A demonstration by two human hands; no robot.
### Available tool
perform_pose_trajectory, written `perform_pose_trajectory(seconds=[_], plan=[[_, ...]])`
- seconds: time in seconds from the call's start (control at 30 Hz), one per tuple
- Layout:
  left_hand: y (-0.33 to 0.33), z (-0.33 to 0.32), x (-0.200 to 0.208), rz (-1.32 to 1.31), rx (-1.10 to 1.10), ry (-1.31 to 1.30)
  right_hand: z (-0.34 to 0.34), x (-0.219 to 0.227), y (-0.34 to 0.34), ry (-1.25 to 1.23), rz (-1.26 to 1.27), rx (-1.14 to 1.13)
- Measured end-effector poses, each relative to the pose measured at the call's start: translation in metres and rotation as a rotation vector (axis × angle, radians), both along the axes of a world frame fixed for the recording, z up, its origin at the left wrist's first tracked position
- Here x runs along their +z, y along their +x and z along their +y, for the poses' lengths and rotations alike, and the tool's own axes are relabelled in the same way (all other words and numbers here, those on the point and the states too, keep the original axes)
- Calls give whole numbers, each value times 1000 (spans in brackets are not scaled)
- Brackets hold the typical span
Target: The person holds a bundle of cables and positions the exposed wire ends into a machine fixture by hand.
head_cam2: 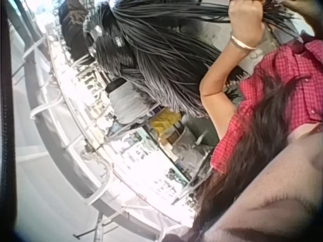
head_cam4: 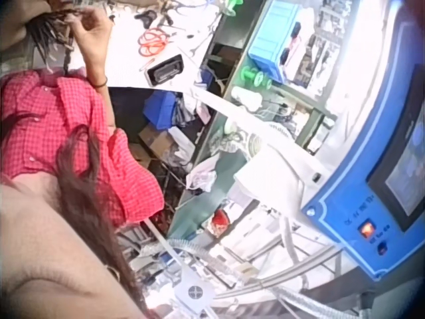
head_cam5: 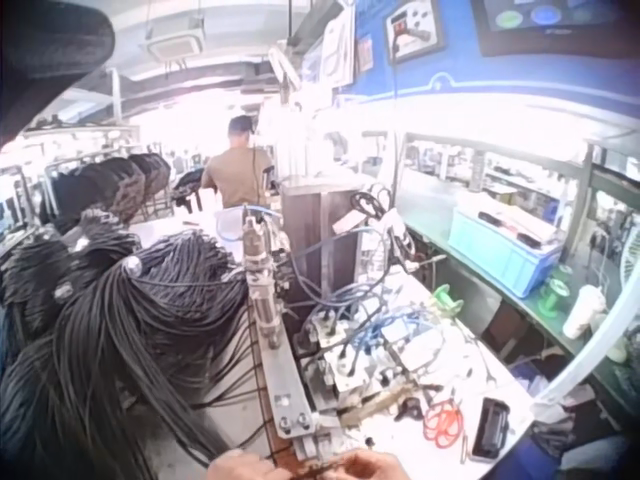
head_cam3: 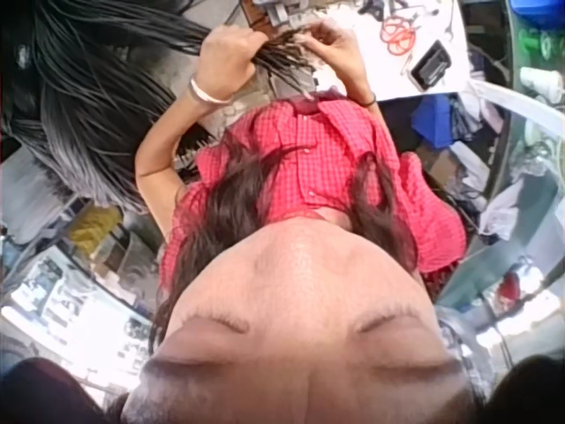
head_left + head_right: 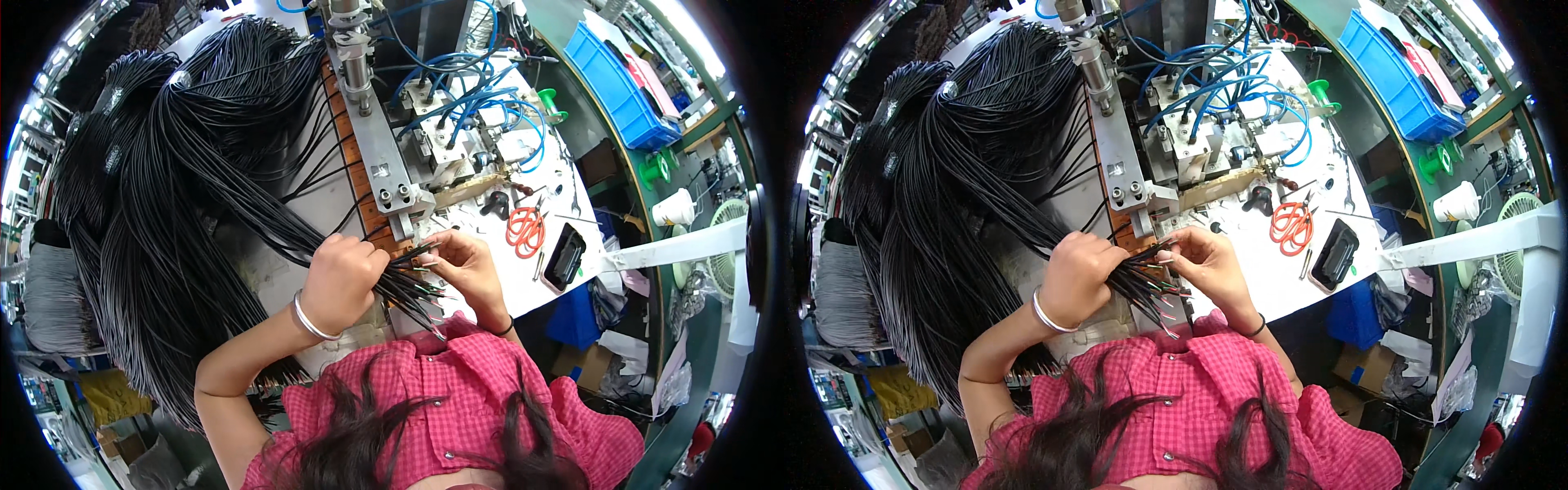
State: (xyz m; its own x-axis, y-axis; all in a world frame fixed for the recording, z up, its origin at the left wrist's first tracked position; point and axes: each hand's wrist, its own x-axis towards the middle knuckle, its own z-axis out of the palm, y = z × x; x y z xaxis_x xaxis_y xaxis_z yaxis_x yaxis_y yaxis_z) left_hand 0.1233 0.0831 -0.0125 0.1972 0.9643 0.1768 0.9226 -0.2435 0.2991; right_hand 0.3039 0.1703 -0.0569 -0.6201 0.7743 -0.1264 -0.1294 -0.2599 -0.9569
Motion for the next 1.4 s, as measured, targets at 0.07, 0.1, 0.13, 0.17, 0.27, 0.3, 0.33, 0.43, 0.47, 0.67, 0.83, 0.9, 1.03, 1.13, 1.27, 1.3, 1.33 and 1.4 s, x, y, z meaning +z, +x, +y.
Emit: perform_pose_trajectory(seconds=[0.07, 0.1, 0.13, 0.17, 0.27, 0.3, 0.33, 0.43, 0.47, 0.67, 0.83, 0.9, 1.03, 1.13, 1.27, 1.3, 1.33, 1.4], plan=[[3, 1, 1, -49, -37, 47, -1, 3, 0, -45, 62, 19], [4, 1, 1, -74, -57, 72, 0, 1, 3, -23, 30, 13], [4, 1, 2, -73, -59, 76, 1, -2, 5, -1, -2, 7], [4, 1, 4, -73, -54, 65, 1, -5, 6, 22, -34, 1], [6, 2, 8, -75, -50, 51, -1, -16, 2, 71, 34, -19], [7, 1, 8, -84, -44, 51, 0, -18, 2, 94, 68, -28], [7, 0, 8, -92, -38, 51, 1, -19, 3, 99, 67, -32], [7, 0, 11, -96, -40, 50, 1, -21, 4, -52, 72, -60], [6, 0, 12, -91, -49, 48, 1, -22, 4, -52, 72, -60], [9, -2, 8, -37, -53, 38, 1, -19, 5, -60, 63, -56], [10, -2, 5, -29, -48, 67, 8, -9, 11, -237, 137, 128], [8, -1, 4, -56, -51, 72, 6, -2, 9, -250, 131, 145], [10, -1, 4, -69, -39, 61, 7, -4, 9, -202, 62, 129], [13, -1, 3, -85, -77, 81, 11, -16, 11, -52, -45, 45], [11, 2, -3, -75, -91, 133, 12, -27, 12, -24, -9, 69], [11, 2, -3, -64, -89, 154, 12, -30, 10, -19, -45, 61], [10, 2, -3, -66, -89, 154, 11, -31, 8, -14, -81, 53], [10, 2, 3, -44, -33, 128, 12, -32, 8, -10, -117, 43]])
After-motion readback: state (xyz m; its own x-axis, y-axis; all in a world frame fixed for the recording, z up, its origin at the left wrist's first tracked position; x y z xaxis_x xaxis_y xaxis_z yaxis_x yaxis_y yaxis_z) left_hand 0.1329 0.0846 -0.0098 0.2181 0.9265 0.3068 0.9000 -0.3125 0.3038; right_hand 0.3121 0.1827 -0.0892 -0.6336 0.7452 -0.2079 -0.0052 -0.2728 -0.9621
